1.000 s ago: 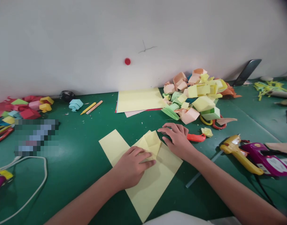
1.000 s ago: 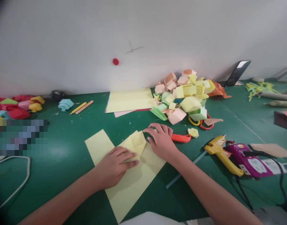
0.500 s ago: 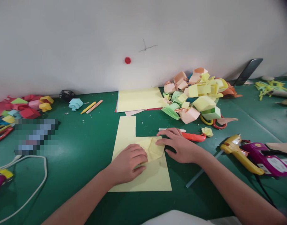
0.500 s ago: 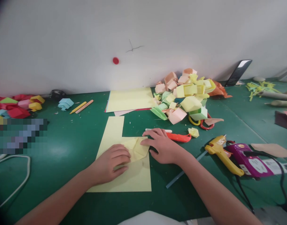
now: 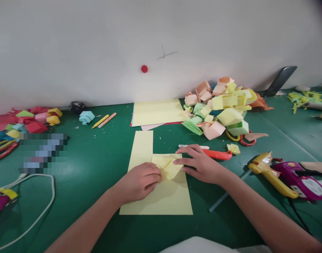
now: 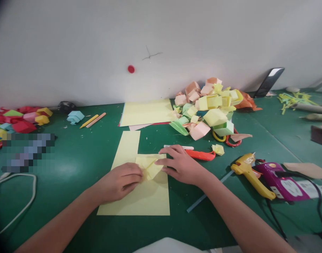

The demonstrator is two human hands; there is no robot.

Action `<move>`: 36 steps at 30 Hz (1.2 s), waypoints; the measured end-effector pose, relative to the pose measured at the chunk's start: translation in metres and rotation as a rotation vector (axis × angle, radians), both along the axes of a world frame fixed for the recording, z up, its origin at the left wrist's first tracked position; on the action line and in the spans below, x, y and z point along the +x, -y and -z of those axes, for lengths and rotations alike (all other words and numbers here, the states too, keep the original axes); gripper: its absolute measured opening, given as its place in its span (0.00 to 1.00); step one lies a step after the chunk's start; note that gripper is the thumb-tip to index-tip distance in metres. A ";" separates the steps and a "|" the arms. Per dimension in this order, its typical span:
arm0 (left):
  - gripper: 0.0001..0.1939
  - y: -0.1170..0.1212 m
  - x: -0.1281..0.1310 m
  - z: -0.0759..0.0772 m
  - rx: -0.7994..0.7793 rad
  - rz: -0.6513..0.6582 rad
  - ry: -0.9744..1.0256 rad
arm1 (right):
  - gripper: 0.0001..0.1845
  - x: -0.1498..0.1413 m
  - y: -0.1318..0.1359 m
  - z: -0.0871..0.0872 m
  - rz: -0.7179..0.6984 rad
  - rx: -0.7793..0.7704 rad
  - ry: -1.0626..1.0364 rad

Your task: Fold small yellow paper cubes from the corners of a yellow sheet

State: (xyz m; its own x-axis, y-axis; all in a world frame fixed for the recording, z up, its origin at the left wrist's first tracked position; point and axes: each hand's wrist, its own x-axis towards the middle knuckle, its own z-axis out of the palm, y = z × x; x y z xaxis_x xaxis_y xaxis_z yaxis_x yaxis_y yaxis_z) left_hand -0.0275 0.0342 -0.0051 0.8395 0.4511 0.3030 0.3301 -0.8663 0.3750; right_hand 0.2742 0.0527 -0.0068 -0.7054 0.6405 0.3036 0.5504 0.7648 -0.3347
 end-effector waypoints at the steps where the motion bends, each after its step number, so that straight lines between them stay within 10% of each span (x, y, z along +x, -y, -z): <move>1: 0.10 -0.001 -0.001 0.000 0.011 -0.001 0.002 | 0.14 -0.001 0.001 0.000 -0.015 0.008 -0.013; 10: 0.15 -0.008 -0.003 0.003 0.182 -0.123 0.003 | 0.08 -0.014 0.010 0.003 -0.160 0.126 -0.146; 26: 0.13 0.015 0.018 0.005 0.145 -0.287 -0.095 | 0.09 -0.021 0.011 0.009 -0.170 -0.116 -0.049; 36: 0.08 0.019 0.024 0.012 0.145 -0.313 -0.014 | 0.06 -0.035 0.015 0.013 0.013 -0.214 -0.158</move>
State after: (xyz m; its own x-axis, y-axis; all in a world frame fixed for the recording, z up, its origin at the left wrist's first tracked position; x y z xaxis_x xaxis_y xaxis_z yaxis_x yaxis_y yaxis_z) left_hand -0.0039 0.0153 -0.0175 0.6715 0.6406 0.3724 0.5925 -0.7660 0.2493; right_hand 0.2394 0.0379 -0.0194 -0.6515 0.7104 0.2661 0.4876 0.6609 -0.5705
